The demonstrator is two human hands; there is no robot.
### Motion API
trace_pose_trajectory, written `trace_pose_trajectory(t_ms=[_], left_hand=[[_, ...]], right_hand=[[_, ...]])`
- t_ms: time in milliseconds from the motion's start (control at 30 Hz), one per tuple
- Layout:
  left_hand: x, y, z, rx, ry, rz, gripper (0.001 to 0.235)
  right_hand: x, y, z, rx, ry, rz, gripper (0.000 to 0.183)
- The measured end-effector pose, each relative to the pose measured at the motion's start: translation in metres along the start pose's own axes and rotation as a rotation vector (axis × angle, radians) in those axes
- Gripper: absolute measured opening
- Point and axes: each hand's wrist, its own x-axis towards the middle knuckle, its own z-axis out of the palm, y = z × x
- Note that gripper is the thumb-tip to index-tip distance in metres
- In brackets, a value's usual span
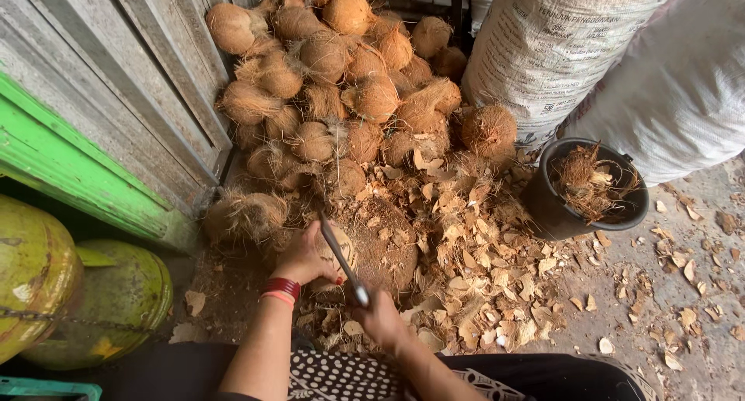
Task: The person sits on the floor and uses a long, curved knife to husk coconuts. They hold each coconut in their left hand and repeatedly strike the husk with the knife in their right hand to remove the fibrous outer layer. The person works through a large pile of coconuts, placing the finished husked coconuts into a green plastic crate.
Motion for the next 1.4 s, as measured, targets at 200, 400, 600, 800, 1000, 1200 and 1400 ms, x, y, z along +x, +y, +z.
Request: trace_pose_trajectory(t_ms=[200, 400, 600, 800, 1000, 1200, 1400], left_hand=[[0.004, 0.009, -0.002, 0.060, -0.018, 0.037, 0.118], [0.006, 0.005, -0.003, 0.111, -0.034, 0.036, 0.122], [-0.002, 0.008, -0.011, 0.087, -0.024, 0.004, 0.122], [-0.005, 0.004, -0.004, -0.015, -0.010, 0.136, 0.116], [-0.001, 0.011, -0.010, 0.196, -0.157, 0.265, 0.061], [-0.001, 0.003, -0.006, 0.076, 0.011, 0.261, 0.099], [-0.005, 0.017, -0.001, 0.053, 0.034, 0.114, 0.118]], right_hand=[[0.013, -0.001, -0.028, 0.247, 0.013, 0.110, 0.007], [-0.012, -0.013, -0.011, 0.062, -0.019, -0.075, 0.015], [0.015, -0.021, -0.017, 0.180, -0.028, 0.318, 0.012], [-0.016, -0.018, -0.011, 0.030, -0.052, -0.373, 0.011], [0.005, -0.023, 0.002, -0.082, -0.085, 0.182, 0.028], [-0.015, -0.026, -0.011, -0.311, -0.094, -0.239, 0.014], [0.003, -0.012, -0.009, 0.075, -0.053, 0.166, 0.019]])
